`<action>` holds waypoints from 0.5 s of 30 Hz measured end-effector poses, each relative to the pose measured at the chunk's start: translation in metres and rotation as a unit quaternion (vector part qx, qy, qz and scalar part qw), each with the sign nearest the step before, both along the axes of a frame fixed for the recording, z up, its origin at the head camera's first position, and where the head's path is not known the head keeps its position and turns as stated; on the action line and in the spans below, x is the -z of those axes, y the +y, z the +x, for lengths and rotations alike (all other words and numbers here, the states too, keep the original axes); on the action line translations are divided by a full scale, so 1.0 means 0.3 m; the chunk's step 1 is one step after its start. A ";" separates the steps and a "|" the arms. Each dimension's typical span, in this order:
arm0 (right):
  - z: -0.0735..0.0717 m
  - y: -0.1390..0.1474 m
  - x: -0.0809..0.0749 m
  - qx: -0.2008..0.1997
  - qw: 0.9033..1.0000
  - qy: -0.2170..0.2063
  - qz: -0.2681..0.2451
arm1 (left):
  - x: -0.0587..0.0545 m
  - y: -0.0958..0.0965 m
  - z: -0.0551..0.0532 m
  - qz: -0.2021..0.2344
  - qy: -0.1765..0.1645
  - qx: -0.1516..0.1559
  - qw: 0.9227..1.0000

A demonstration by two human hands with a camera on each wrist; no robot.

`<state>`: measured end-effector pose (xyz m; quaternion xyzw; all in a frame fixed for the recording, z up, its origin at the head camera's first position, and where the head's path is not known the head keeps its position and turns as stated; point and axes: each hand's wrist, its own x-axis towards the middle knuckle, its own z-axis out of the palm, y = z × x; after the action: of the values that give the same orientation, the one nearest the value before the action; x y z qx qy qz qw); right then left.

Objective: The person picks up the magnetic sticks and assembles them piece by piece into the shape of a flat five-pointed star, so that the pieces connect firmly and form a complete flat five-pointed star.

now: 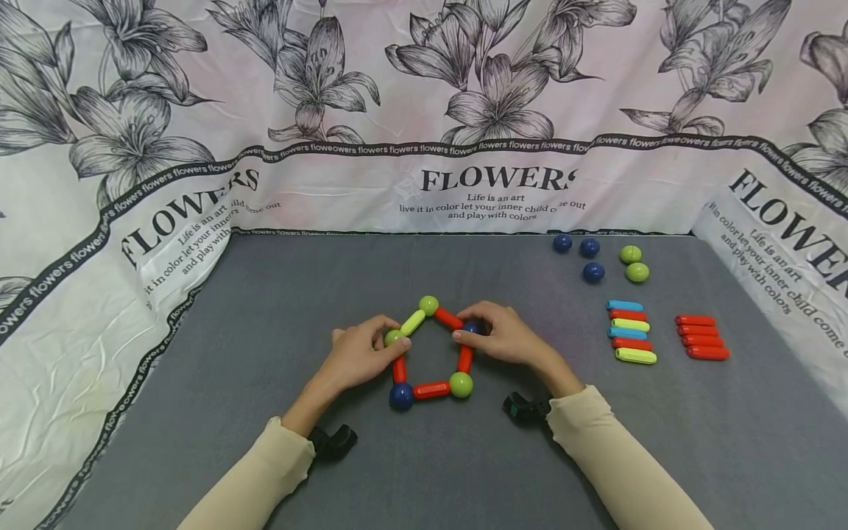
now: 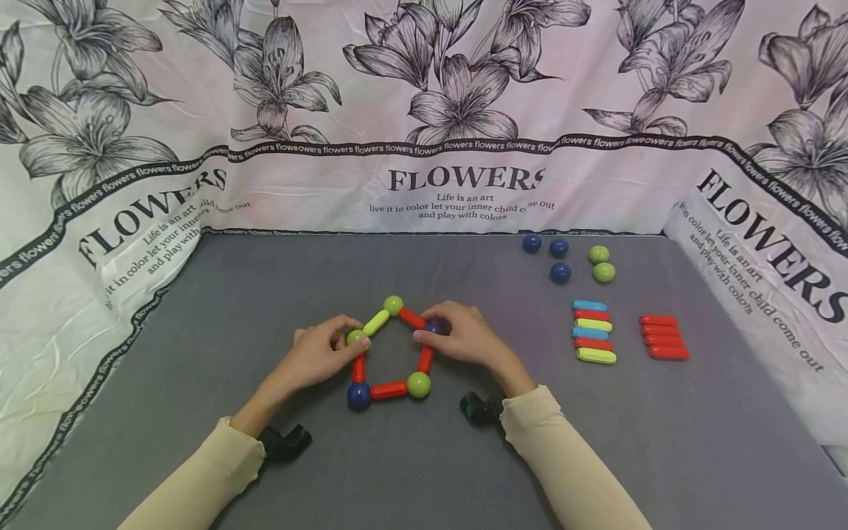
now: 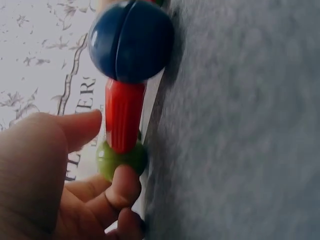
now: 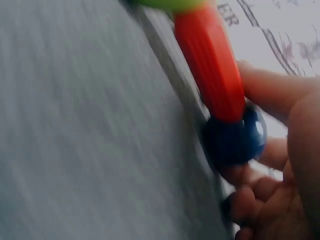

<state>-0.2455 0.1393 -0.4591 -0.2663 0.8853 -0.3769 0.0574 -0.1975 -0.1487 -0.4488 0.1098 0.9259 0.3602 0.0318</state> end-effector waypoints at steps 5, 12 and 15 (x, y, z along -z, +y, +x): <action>0.023 -0.032 -0.004 0.013 0.999 0.032 0.031 | 0.000 0.017 0.011 -0.033 -0.003 -0.028 0.999; 0.040 -0.057 -0.005 0.011 0.999 0.038 0.028 | 0.006 0.035 0.020 -0.073 -0.004 -0.054 0.996; 0.045 -0.065 -0.006 0.003 0.999 0.041 0.027 | 0.009 0.041 0.023 -0.091 0.009 -0.050 0.995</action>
<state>-0.2320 0.1197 -0.4574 -0.2769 0.8975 -0.3422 0.0269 -0.1905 -0.1365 -0.4514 0.0634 0.9594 0.2744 0.0156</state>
